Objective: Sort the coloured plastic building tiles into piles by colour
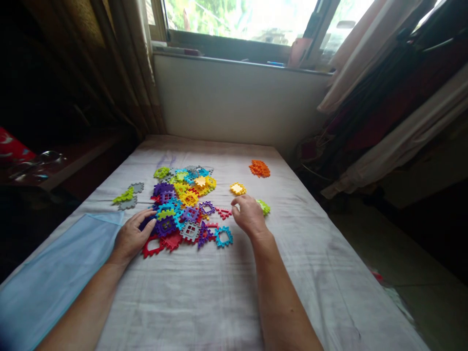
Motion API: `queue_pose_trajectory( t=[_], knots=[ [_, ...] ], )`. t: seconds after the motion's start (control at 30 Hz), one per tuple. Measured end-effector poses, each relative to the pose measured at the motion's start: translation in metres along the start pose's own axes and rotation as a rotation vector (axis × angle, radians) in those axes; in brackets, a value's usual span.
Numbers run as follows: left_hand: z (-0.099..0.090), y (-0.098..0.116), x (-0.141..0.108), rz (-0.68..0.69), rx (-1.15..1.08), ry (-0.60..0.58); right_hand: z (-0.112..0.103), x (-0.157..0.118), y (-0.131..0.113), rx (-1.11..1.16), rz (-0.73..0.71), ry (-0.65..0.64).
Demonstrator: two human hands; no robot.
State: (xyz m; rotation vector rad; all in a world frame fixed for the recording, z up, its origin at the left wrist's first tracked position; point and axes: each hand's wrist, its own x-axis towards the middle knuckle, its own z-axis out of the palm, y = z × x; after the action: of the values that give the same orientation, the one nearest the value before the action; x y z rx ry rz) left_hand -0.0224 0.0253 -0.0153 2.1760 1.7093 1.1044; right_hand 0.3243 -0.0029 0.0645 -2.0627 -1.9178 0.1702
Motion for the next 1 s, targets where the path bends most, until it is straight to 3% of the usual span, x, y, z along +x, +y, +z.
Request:
queue_pose_trajectory(
  t=[0.17, 0.3, 0.53, 0.73, 1.0],
  knots=[
    [-0.001, 0.002, 0.0, -0.007, -0.001, -0.008, 0.023, -0.004, -0.055, 0.057, -0.246, -0.076],
    [0.0, 0.002, 0.0, -0.013, -0.001, -0.01, 0.038, -0.006, -0.083, 0.068, -0.359, -0.089],
    [0.001, 0.003, -0.001, 0.022, -0.007, -0.005, 0.056, 0.0, -0.122, 0.104, -0.366, -0.057],
    [0.002, 0.006, -0.003, 0.029, 0.042, -0.034, 0.067, -0.001, -0.129, 0.087, -0.345, -0.08],
    [0.004, 0.007, -0.005, 0.032, 0.084, -0.051, 0.057, -0.002, -0.135, 0.013, -0.32, -0.133]
  ],
)
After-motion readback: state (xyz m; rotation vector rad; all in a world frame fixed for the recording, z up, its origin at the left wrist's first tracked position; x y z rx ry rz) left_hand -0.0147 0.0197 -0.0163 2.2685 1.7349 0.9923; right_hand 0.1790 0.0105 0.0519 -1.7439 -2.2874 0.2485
